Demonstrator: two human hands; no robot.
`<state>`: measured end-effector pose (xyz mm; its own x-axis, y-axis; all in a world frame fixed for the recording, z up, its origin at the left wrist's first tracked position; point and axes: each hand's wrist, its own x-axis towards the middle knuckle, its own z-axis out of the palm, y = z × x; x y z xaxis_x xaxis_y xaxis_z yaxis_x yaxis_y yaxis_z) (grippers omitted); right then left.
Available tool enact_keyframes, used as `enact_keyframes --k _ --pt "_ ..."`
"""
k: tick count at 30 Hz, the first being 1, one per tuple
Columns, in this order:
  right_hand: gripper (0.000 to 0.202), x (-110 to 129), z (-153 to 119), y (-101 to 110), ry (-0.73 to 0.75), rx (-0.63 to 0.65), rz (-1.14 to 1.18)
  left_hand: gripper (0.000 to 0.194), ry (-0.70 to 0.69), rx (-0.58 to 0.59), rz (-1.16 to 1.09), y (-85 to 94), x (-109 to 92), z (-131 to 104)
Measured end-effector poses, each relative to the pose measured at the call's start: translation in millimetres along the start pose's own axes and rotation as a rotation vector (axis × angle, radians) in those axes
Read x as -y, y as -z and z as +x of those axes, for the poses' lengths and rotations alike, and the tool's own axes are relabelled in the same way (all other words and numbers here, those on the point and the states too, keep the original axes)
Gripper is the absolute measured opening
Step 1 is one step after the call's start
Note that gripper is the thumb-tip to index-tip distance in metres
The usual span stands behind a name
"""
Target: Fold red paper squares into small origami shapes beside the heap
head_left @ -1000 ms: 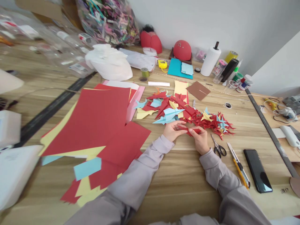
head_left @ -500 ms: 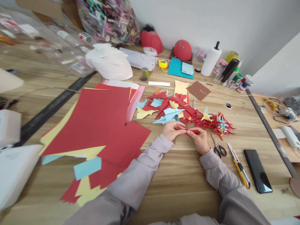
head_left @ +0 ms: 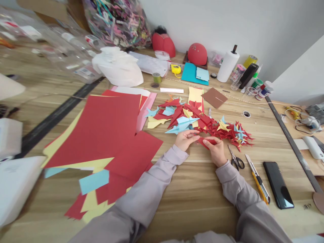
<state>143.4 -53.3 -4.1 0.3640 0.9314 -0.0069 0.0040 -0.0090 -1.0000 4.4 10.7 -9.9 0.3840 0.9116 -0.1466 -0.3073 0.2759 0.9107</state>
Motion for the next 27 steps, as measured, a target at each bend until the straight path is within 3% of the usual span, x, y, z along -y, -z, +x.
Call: enact_keyframes --k 7,18,23,27 --pt "0.018 1.1 -0.2 -0.9 -0.009 -0.020 0.009 0.049 0.027 0.006 -0.136 -0.7 -2.6 -0.9" --pt "0.019 -0.5 1.1 -0.5 -0.015 -0.038 0.016 0.062 0.020 0.049 -0.152 1.0 -0.8 -0.4" --pt "0.018 -0.5 1.3 -0.3 -0.026 -0.021 0.050 0.068 -0.001 0.053 -0.024 -4.4 -5.5 -4.9" --pt "0.018 0.7 1.1 -0.1 -0.039 0.005 0.089 0.061 -0.007 0.048 0.067 -6.4 -8.0 -7.0"
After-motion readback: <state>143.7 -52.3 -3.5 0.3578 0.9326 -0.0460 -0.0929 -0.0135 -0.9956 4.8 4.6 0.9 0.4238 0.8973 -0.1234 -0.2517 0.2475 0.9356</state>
